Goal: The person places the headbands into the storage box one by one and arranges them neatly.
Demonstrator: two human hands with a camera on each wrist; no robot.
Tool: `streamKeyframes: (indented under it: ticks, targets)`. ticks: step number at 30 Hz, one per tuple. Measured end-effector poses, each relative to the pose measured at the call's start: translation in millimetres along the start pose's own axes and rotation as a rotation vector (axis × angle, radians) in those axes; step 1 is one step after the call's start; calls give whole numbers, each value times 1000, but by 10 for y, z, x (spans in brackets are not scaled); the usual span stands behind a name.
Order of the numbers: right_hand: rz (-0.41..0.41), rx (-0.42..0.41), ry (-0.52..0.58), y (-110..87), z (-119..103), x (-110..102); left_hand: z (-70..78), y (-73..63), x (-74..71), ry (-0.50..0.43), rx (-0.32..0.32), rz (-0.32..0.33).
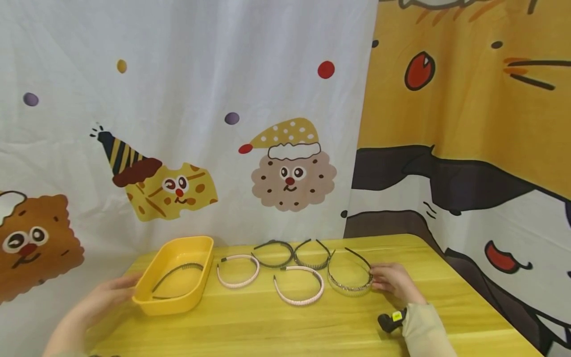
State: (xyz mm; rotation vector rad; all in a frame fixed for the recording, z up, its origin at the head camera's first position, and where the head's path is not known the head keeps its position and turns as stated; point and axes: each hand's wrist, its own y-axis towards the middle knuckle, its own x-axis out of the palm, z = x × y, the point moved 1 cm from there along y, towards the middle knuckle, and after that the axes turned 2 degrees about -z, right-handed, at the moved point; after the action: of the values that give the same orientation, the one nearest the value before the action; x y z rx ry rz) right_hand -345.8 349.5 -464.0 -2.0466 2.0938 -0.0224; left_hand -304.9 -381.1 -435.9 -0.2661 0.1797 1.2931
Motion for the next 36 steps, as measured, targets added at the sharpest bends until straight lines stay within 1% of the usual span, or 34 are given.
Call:
streamKeyframes:
  ticks: [5, 10, 13, 15, 17, 22, 27, 31, 36]
  targets:
    - [19, -8, 21, -3, 8, 22, 1, -6, 2, 2, 2, 2]
    - [-2, -25, 49, 9, 9, 6, -11, -10, -1, 6, 6, 2]
    - [9, -24, 69, 18, 3, 4, -19, -5, -4, -2, -2, 14]
    - [-3, -35, 67, 25, -1, 0, -24, -1, -8, -3, -4, 19]
    - [10, -33, 78, 28, -10, 6, -23, 2, -9, -7, -12, 26]
    - [23, -29, 55, 24, -13, -5, -8, 6, 7, 9, 4, 8]
    - [5, -51, 27, -8, -13, -21, -9, 13, 22, 1, 16, -9]
    - [11, -48, 23, -21, -26, -31, -19, 11, 16, 3, 6, -10]
    - [-9, -46, 45, 30, -101, -36, -13, 10, 4, 0, -15, 16]
